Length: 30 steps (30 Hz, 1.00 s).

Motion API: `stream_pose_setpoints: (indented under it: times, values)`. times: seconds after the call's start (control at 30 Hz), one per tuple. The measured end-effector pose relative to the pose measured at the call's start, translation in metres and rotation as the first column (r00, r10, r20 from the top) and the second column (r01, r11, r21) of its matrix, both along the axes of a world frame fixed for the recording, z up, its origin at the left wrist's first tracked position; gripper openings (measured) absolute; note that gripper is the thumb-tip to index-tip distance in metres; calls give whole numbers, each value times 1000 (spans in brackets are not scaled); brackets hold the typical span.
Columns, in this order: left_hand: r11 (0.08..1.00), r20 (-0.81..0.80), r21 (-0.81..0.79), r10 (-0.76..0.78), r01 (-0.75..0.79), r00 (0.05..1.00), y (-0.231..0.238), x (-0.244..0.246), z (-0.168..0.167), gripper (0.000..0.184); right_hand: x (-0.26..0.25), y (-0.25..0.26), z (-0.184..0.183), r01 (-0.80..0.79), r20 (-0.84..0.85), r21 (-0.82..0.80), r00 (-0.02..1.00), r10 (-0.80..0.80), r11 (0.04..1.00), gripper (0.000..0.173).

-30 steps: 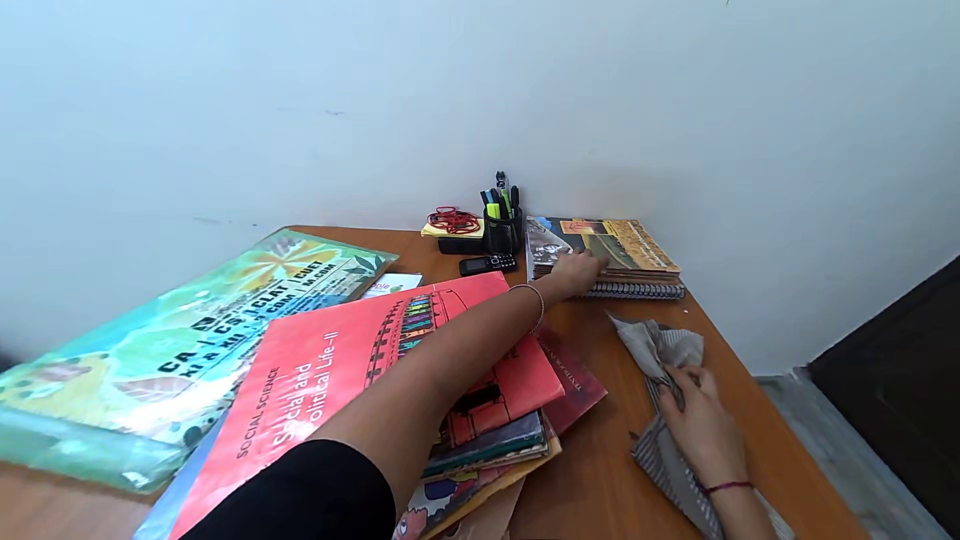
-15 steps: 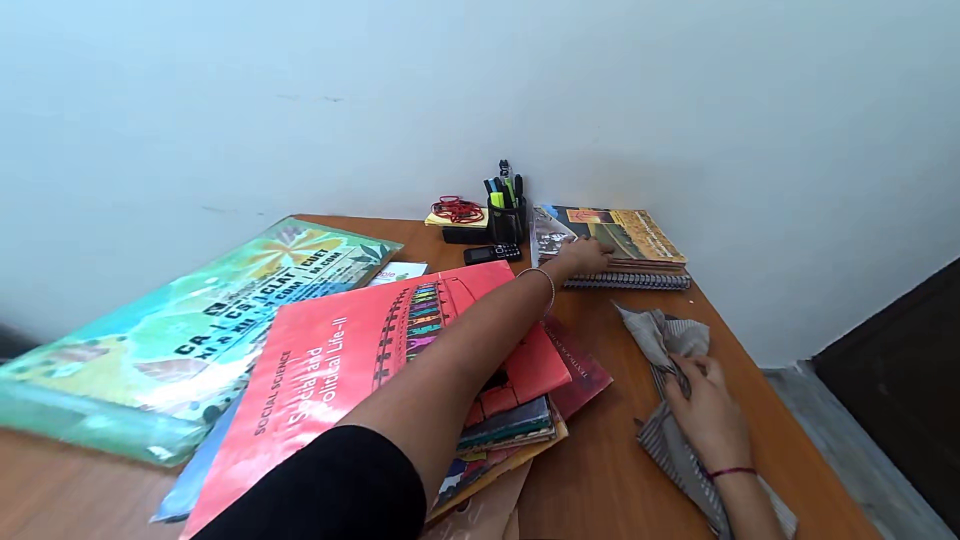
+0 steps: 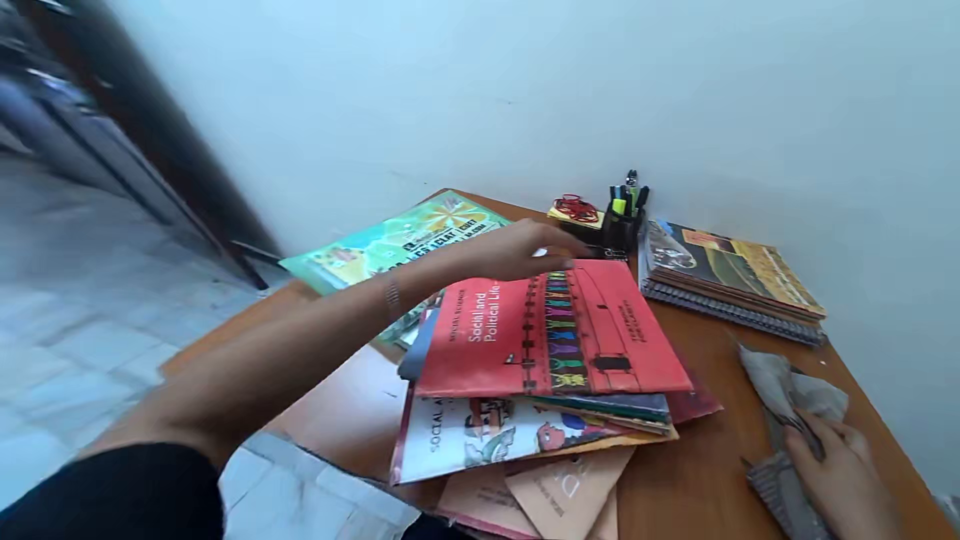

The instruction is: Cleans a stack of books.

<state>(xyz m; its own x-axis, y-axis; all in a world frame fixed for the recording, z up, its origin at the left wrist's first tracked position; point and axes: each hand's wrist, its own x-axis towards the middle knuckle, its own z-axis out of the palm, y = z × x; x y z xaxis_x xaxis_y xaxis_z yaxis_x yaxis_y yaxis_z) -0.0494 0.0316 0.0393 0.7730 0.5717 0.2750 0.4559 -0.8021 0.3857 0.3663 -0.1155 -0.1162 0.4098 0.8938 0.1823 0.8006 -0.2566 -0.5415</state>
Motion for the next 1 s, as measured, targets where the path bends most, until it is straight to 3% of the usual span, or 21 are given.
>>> stream_pose_setpoints:
  times: [0.07,0.17,0.27,0.37,0.43,0.5,0.6,0.7,0.87,1.0]
  values:
    - [985,130,-6,171,-171,977,-32,-58,-17,29,7,1,1,-24,-18,-16,1000,24,1000,41]
    - [916,338,-66,393,-396,855,-87,-115,-65,26,21,5,2,-81,-92,-15,993,80,997,43]
    - [911,513,-69,382,-406,769,-128,-130,-120,33,12,13,34,-163,-181,-11,971,158,987,46]
    - [922,548,40,302,-385,780,-145,-119,-147,34,-39,24,92,-308,-184,82,930,318,948,43]
    - [895,568,116,296,-431,768,-144,-112,-151,26,-87,37,126,-372,-143,121,911,387,920,39]
    - [865,574,178,296,-469,764,-143,-105,-152,21,-124,64,135,-416,-74,144,900,429,898,34]
    - [830,567,262,281,-493,774,-146,-95,-157,20,-165,117,127,-415,57,26,909,413,910,35]
    - [823,607,216,308,-525,733,-153,-87,-160,34,-203,154,105,-332,157,-123,924,348,935,35]
    - [802,701,116,351,-585,621,-156,-72,-165,32,-276,158,112,-417,181,-168,878,444,893,35]
    - [797,711,104,358,-594,605,-155,-69,-166,30,-338,130,119,-626,177,-246,722,669,740,35]
